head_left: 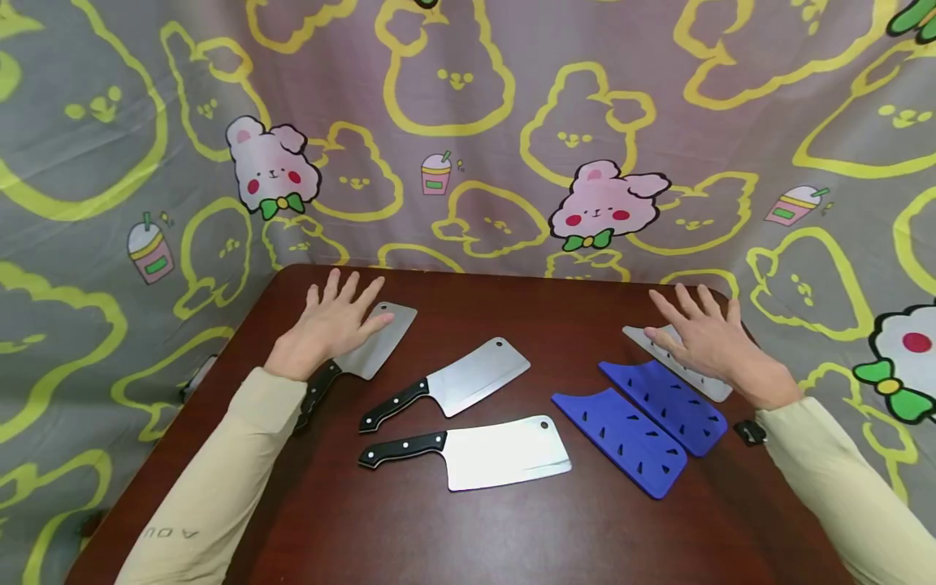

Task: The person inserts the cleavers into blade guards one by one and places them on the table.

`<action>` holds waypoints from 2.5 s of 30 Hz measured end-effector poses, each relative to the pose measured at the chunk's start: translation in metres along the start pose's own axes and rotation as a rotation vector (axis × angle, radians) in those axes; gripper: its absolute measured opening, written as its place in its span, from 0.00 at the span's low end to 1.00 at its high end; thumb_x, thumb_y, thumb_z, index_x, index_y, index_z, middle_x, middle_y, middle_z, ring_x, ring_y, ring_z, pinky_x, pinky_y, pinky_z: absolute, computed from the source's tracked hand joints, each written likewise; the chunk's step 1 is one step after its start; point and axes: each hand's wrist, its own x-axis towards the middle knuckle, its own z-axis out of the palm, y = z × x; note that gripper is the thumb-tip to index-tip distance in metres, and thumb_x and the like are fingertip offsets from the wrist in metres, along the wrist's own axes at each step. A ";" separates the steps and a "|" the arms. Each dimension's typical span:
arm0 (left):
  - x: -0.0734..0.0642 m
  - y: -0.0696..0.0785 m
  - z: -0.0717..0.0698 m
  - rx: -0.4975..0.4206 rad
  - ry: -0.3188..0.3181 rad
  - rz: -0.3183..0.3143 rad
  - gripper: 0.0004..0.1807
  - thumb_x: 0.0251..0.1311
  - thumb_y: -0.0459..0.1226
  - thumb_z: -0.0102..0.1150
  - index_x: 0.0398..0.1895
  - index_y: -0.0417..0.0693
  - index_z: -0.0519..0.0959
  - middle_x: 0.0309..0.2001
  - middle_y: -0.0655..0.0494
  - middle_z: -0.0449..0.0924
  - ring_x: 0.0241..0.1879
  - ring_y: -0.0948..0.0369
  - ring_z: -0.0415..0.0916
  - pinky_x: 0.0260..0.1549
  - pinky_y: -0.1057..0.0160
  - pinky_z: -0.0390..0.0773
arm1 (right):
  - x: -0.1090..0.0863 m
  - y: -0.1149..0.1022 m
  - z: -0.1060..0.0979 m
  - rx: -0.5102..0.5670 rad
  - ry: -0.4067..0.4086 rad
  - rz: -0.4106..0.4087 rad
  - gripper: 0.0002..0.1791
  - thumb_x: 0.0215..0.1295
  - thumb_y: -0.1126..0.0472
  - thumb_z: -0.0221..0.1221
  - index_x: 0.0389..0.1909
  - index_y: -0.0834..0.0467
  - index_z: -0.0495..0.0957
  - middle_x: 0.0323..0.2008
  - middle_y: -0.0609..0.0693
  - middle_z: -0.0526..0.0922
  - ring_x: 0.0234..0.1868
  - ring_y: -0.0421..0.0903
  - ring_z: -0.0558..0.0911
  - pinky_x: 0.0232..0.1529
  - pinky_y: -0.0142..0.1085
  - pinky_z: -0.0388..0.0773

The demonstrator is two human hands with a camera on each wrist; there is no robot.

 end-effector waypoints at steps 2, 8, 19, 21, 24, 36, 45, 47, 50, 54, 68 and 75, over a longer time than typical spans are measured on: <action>0.000 0.001 0.001 0.001 -0.002 0.000 0.43 0.69 0.66 0.32 0.79 0.57 0.40 0.78 0.35 0.37 0.76 0.34 0.24 0.67 0.28 0.33 | -0.002 0.000 0.001 -0.002 -0.001 0.001 0.44 0.71 0.29 0.37 0.79 0.50 0.41 0.75 0.71 0.44 0.73 0.74 0.41 0.60 0.77 0.32; -0.004 0.006 0.005 -0.009 -0.004 0.004 0.43 0.69 0.66 0.34 0.79 0.59 0.40 0.78 0.36 0.38 0.76 0.34 0.25 0.67 0.28 0.35 | -0.006 -0.003 0.003 0.002 0.007 0.000 0.44 0.72 0.31 0.40 0.79 0.49 0.40 0.74 0.72 0.45 0.73 0.74 0.43 0.61 0.77 0.34; -0.020 0.018 0.016 -0.021 0.031 0.058 0.44 0.68 0.67 0.37 0.79 0.58 0.44 0.77 0.35 0.44 0.76 0.34 0.31 0.67 0.28 0.39 | -0.020 -0.021 0.005 0.057 0.047 -0.038 0.42 0.73 0.34 0.42 0.78 0.52 0.43 0.73 0.73 0.49 0.73 0.73 0.48 0.62 0.74 0.43; -0.023 0.020 0.018 -0.030 0.027 0.061 0.44 0.67 0.67 0.37 0.79 0.58 0.44 0.77 0.35 0.44 0.76 0.34 0.31 0.67 0.28 0.40 | -0.021 -0.025 0.007 0.070 0.041 -0.047 0.42 0.73 0.35 0.42 0.78 0.52 0.44 0.73 0.73 0.50 0.72 0.74 0.48 0.63 0.74 0.43; -0.026 0.024 0.022 -0.042 0.021 0.069 0.44 0.67 0.67 0.37 0.79 0.56 0.46 0.77 0.36 0.44 0.77 0.35 0.31 0.67 0.28 0.40 | -0.024 -0.032 0.009 0.088 0.027 -0.056 0.41 0.74 0.36 0.42 0.78 0.53 0.45 0.73 0.73 0.50 0.72 0.74 0.49 0.63 0.74 0.44; -0.043 0.038 0.033 -0.042 0.066 0.100 0.42 0.67 0.65 0.42 0.78 0.55 0.51 0.77 0.36 0.47 0.76 0.35 0.37 0.67 0.28 0.46 | -0.035 -0.063 0.025 0.074 0.030 -0.168 0.42 0.71 0.38 0.50 0.76 0.58 0.51 0.69 0.71 0.62 0.67 0.73 0.62 0.62 0.71 0.57; -0.055 0.043 0.046 -0.054 0.094 0.132 0.42 0.66 0.65 0.45 0.77 0.55 0.54 0.74 0.36 0.53 0.75 0.34 0.44 0.65 0.27 0.50 | -0.048 -0.083 0.032 0.100 -0.038 -0.198 0.44 0.67 0.32 0.51 0.76 0.54 0.54 0.64 0.69 0.68 0.63 0.70 0.68 0.59 0.66 0.66; -0.057 0.046 0.051 -0.053 0.085 0.150 0.42 0.66 0.64 0.46 0.76 0.55 0.55 0.74 0.35 0.55 0.74 0.33 0.45 0.64 0.27 0.51 | -0.051 -0.087 0.034 0.119 -0.073 -0.205 0.45 0.65 0.33 0.54 0.75 0.53 0.54 0.61 0.69 0.70 0.60 0.69 0.70 0.56 0.63 0.71; -0.058 0.051 0.059 -0.061 0.036 0.179 0.42 0.66 0.64 0.46 0.76 0.54 0.55 0.74 0.36 0.55 0.74 0.33 0.45 0.64 0.28 0.52 | -0.056 -0.092 0.037 0.141 -0.151 -0.205 0.47 0.62 0.34 0.58 0.75 0.52 0.55 0.55 0.66 0.73 0.55 0.64 0.72 0.48 0.57 0.76; -0.059 0.056 0.068 -0.058 -0.021 0.202 0.42 0.66 0.64 0.46 0.76 0.54 0.55 0.74 0.36 0.55 0.75 0.33 0.44 0.65 0.29 0.52 | -0.062 -0.096 0.041 0.138 -0.253 -0.185 0.49 0.58 0.33 0.61 0.75 0.52 0.55 0.54 0.65 0.72 0.55 0.63 0.71 0.46 0.57 0.76; -0.067 0.070 0.080 -0.014 -0.010 0.264 0.35 0.65 0.58 0.55 0.66 0.46 0.70 0.51 0.41 0.76 0.50 0.49 0.72 0.49 0.49 0.75 | -0.068 -0.094 0.050 0.094 -0.347 -0.085 0.54 0.53 0.31 0.64 0.74 0.55 0.56 0.59 0.73 0.67 0.59 0.70 0.69 0.42 0.60 0.76; -0.070 0.080 0.079 -0.023 -0.067 0.267 0.28 0.60 0.55 0.63 0.55 0.47 0.78 0.41 0.48 0.76 0.41 0.55 0.71 0.35 0.56 0.75 | -0.065 -0.093 0.052 0.079 -0.383 -0.019 0.62 0.49 0.27 0.62 0.75 0.60 0.50 0.62 0.79 0.66 0.62 0.76 0.66 0.50 0.66 0.72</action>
